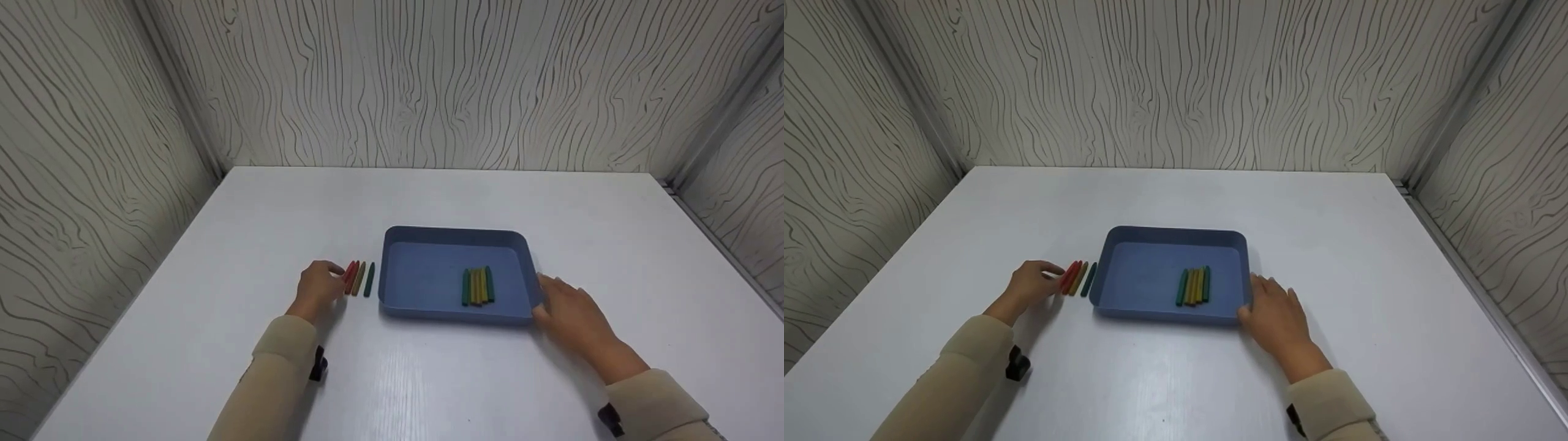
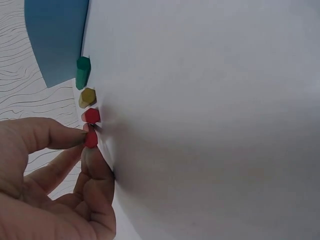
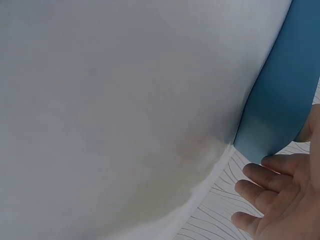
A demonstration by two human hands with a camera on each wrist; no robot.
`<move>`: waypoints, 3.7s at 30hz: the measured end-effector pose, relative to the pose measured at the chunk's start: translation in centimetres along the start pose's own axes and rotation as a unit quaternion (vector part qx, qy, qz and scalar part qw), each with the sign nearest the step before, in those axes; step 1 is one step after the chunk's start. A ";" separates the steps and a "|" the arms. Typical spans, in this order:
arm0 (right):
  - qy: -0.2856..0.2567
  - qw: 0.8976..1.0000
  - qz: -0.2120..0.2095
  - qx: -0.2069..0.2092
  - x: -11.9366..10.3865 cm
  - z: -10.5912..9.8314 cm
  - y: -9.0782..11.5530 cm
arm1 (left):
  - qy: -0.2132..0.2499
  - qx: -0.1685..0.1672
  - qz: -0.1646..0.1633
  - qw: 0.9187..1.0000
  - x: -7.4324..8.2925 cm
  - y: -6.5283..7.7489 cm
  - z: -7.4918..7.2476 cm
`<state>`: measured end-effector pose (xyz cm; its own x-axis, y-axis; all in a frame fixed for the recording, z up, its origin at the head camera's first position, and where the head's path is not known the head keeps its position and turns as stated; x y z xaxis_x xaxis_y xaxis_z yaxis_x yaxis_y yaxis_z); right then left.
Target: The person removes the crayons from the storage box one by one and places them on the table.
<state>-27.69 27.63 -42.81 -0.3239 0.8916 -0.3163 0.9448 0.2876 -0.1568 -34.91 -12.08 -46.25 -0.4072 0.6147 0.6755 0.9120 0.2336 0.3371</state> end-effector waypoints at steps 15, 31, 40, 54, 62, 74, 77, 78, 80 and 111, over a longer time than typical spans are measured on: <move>0.010 1.000 -0.006 0.006 0.0 0.0 -0.1 | -0.016 0.037 0.023 0.999 0.4 0.4 -0.7; 0.005 1.000 -0.009 0.011 -0.1 -0.1 0.0 | -0.142 0.122 0.059 0.981 2.0 1.3 -2.2; 0.002 1.000 -0.007 0.008 0.1 0.0 0.1 | -0.144 0.137 0.088 0.976 4.6 2.6 -1.4; -0.004 1.000 -0.011 0.004 0.0 0.0 0.1 | -0.170 0.141 0.159 0.962 10.2 5.2 2.6; -0.001 1.000 -0.014 0.009 -0.1 -0.1 0.1 | -0.194 0.122 0.172 0.958 12.5 6.3 6.5; 0.003 1.000 -0.003 0.004 -0.1 -0.1 0.1 | -0.227 0.108 0.177 0.952 13.3 7.0 10.6; -0.001 1.000 -0.002 0.002 -0.1 -0.1 0.1 | -0.235 0.103 0.182 0.949 13.5 7.1 11.4; -0.002 1.000 -0.002 0.001 -0.2 -0.1 0.1 | -0.236 0.102 0.184 0.949 13.5 7.2 11.7; -0.004 1.000 -0.002 0.001 -0.2 -0.1 0.1 | -0.238 0.097 0.187 0.948 13.6 7.2 12.3; 0.016 1.000 -0.011 0.017 -0.2 -0.3 0.1 | -0.202 0.014 0.171 0.964 14.2 7.5 14.9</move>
<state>-27.52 27.55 -42.48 -0.3414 0.8964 -0.2825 0.9354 0.2945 -0.1957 -33.15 9.62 -43.94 -0.0359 0.9014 0.4315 0.9928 -0.0172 0.1186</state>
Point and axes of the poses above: each hand's wrist, its own y-axis away from the middle knuckle, its own z-axis out of the palm, x = y × z, the point moved 10 cm from there along -y, towards the middle knuckle, and after that the axes turned 9 degrees about -z, right-handed, at the moved point
